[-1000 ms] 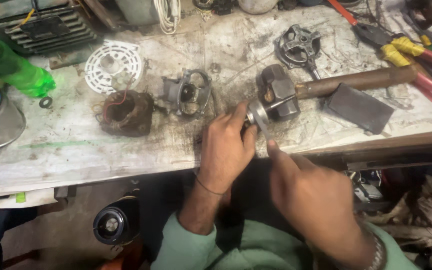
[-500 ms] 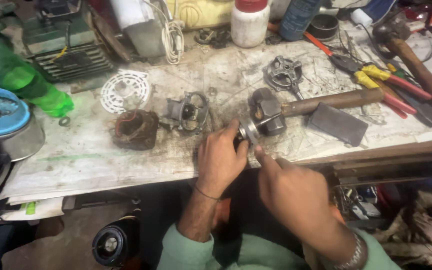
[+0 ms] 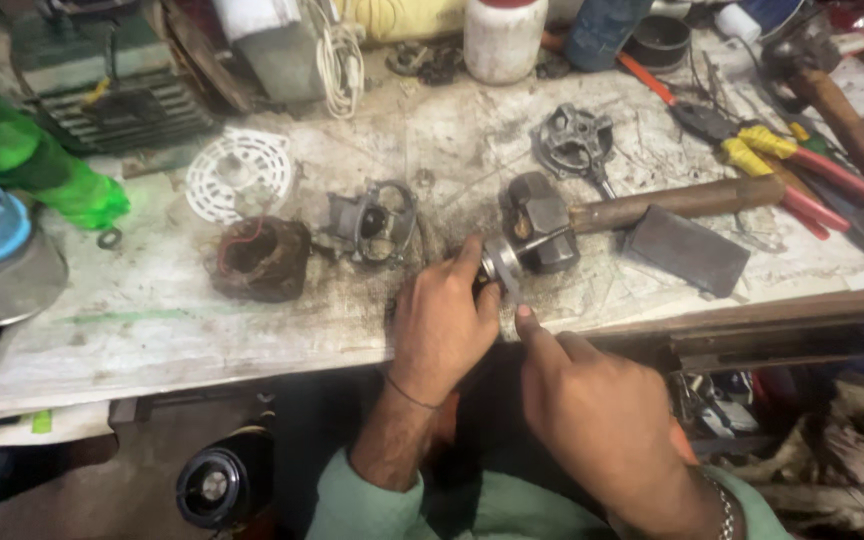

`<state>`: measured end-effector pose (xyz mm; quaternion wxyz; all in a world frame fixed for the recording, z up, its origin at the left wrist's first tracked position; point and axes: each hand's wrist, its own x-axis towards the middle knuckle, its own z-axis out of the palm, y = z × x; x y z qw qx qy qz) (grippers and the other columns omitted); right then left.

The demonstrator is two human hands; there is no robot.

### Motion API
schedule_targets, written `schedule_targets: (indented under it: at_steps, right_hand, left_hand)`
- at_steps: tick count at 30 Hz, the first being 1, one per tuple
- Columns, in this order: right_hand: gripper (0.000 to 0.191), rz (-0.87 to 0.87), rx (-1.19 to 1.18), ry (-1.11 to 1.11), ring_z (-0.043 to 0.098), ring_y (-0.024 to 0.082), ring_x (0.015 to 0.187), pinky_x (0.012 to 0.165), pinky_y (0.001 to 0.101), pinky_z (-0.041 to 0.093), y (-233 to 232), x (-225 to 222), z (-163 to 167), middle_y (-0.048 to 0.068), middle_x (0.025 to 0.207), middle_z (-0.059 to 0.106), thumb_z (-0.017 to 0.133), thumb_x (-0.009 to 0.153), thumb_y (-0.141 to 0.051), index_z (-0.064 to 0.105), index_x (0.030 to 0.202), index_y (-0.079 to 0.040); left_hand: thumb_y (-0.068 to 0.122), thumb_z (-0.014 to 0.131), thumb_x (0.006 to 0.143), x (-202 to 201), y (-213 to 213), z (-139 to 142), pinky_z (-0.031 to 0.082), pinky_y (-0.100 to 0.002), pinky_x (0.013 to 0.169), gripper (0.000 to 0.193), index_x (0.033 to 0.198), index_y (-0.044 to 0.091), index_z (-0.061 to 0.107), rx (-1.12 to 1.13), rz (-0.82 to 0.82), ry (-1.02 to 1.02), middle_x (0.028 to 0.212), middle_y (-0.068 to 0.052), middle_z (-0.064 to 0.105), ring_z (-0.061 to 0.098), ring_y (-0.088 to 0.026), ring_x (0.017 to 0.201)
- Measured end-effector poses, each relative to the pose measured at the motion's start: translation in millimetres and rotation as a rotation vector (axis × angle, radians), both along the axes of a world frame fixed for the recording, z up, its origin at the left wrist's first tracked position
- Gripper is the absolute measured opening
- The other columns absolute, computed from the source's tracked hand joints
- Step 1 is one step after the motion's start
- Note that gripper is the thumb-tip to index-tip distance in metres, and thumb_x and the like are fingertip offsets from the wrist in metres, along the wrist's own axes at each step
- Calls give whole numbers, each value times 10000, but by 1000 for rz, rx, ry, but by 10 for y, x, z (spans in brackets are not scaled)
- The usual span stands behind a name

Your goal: The person fits a small cylindrical metal bushing onto a motor shaft on a cluttered workbench, tapping it into place with a hammer, then uses a file to smooth and seat the part, rotating and repositioning it by hand between strokes.

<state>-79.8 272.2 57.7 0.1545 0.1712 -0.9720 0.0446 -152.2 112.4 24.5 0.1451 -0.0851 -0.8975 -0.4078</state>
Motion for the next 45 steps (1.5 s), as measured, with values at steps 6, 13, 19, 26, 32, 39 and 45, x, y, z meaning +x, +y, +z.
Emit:
schedule_targets:
  at_steps: [6,13,19,26,32,39,45]
  right_hand:
    - [440,-5,4,-12,661,324,451,414,454,522,26,-19,2,90,716,716,689,819,-192,729,1255,-150]
    - [414,-37,50,-46,658,298,450,422,442,519,-44,-61,4,86,680,706,667,874,-208,720,1282,-167]
    - [379,-51,36,4,650,325,433,414,462,509,-92,-187,74,104,677,717,681,869,-196,746,1241,-163]
    - [341,-29,-197,21,679,305,521,510,446,530,68,-153,267,100,725,734,714,849,-147,759,1186,-165]
    - [345,-27,-133,-35,693,288,507,493,423,543,131,27,226,93,737,755,732,796,-146,774,1138,-164]
    - [359,-71,35,-42,687,270,541,533,413,548,109,93,88,38,744,745,734,848,-212,788,1203,-226]
    - [379,-97,30,-64,695,248,526,499,395,540,120,97,77,22,753,754,743,844,-211,774,1222,-228]
  left_hand:
    - [111,747,816,-19,-3,-60,577,-481,766,536,1309,-56,616,-32,-6,94,924,-223,740,733,-387,840]
    - [104,766,818,-41,16,-157,570,-477,750,537,1307,-64,619,-49,9,94,901,-229,735,727,-388,842]
    - [86,773,819,-47,22,-188,575,-454,770,535,1302,-79,612,-40,-3,190,983,-229,741,726,-377,887]
    - [108,789,799,23,25,-153,574,-442,792,547,1288,-65,614,-41,28,247,1019,-232,746,724,-370,911]
    - [105,773,821,7,-19,-146,581,-441,812,533,1302,-58,611,-17,1,211,1001,-222,741,730,-353,909]
    - [119,763,834,-11,-32,-145,593,-423,811,559,1347,-39,607,-15,-21,106,986,-195,758,743,-315,885]
    - [129,769,846,-45,-28,-250,606,-416,845,562,1345,-63,593,-66,-14,168,1063,-206,761,759,-293,908]
